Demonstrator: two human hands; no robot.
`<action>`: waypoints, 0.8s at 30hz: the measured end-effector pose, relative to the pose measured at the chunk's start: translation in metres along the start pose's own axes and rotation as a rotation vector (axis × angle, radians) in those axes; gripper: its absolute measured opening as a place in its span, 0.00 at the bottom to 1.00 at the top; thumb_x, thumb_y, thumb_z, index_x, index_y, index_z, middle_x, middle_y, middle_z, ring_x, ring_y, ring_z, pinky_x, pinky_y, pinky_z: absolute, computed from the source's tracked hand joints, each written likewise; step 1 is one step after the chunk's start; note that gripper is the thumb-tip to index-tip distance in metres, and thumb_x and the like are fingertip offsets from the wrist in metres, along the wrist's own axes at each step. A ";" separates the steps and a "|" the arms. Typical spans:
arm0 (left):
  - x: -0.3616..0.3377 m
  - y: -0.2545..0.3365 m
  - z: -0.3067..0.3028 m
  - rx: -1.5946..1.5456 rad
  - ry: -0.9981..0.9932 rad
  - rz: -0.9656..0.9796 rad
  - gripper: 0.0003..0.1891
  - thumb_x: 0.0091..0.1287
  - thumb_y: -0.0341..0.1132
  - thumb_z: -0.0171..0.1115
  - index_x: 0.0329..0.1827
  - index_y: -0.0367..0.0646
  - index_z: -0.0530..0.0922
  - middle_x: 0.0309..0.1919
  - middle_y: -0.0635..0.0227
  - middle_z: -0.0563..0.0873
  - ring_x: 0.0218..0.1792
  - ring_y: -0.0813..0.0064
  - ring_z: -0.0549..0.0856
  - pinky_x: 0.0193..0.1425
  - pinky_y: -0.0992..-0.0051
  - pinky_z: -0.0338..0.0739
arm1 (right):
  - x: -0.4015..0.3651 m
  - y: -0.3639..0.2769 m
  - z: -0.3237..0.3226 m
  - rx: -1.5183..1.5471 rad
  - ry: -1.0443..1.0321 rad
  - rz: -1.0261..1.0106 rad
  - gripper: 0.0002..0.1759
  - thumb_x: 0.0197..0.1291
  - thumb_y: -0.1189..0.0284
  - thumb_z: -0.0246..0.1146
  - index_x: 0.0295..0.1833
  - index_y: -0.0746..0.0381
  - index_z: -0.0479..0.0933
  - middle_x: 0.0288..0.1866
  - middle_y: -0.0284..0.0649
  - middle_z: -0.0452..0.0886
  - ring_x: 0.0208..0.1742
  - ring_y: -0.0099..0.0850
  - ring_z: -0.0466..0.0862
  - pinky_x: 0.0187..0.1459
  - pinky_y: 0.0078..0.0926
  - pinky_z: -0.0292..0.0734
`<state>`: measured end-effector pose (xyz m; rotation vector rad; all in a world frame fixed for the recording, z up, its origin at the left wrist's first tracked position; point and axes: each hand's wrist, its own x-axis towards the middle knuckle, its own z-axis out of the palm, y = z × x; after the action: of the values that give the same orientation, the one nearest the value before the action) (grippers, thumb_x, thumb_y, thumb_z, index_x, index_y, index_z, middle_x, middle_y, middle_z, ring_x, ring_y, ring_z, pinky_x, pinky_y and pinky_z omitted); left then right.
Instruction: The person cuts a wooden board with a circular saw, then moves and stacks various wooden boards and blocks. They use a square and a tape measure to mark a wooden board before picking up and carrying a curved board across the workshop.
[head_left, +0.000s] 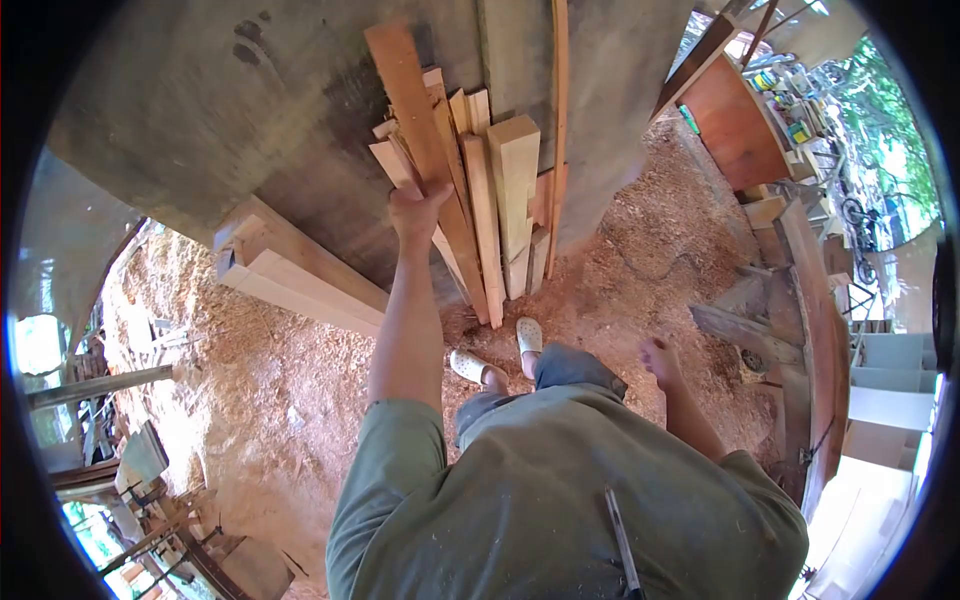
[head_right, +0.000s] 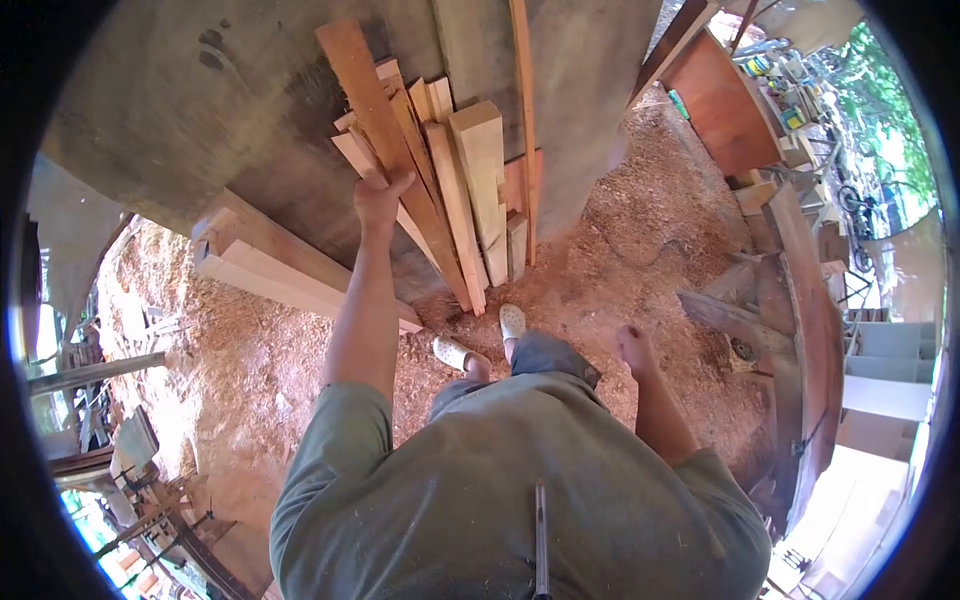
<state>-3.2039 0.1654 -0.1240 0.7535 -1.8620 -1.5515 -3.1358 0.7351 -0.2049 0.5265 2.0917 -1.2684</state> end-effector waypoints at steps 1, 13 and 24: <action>-0.004 0.009 0.003 0.078 -0.065 -0.066 0.19 0.45 0.40 0.79 0.33 0.35 0.84 0.30 0.61 0.88 0.32 0.69 0.86 0.39 0.70 0.78 | -0.009 -0.011 0.003 -0.003 0.015 -0.001 0.12 0.62 0.61 0.60 0.44 0.56 0.76 0.32 0.29 0.78 0.29 0.21 0.76 0.29 0.21 0.69; -0.001 -0.014 0.007 0.176 -0.101 -0.156 0.22 0.42 0.42 0.81 0.30 0.34 0.82 0.26 0.62 0.86 0.30 0.71 0.85 0.37 0.69 0.78 | 0.029 -0.148 0.085 0.219 -0.052 -0.220 0.11 0.63 0.68 0.63 0.47 0.61 0.76 0.32 0.30 0.78 0.30 0.20 0.76 0.29 0.19 0.69; -0.015 -0.002 0.061 0.199 -0.041 -0.248 0.35 0.40 0.46 0.83 0.43 0.27 0.77 0.49 0.48 0.79 0.37 0.57 0.84 0.42 0.65 0.79 | 0.091 -0.273 0.165 -0.205 -0.246 -0.463 0.30 0.60 0.62 0.65 0.62 0.70 0.69 0.47 0.46 0.82 0.49 0.33 0.81 0.48 0.29 0.74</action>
<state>-3.2395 0.2155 -0.1358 1.0851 -2.0374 -1.5529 -3.3197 0.4650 -0.1494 -0.2110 2.1637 -1.2635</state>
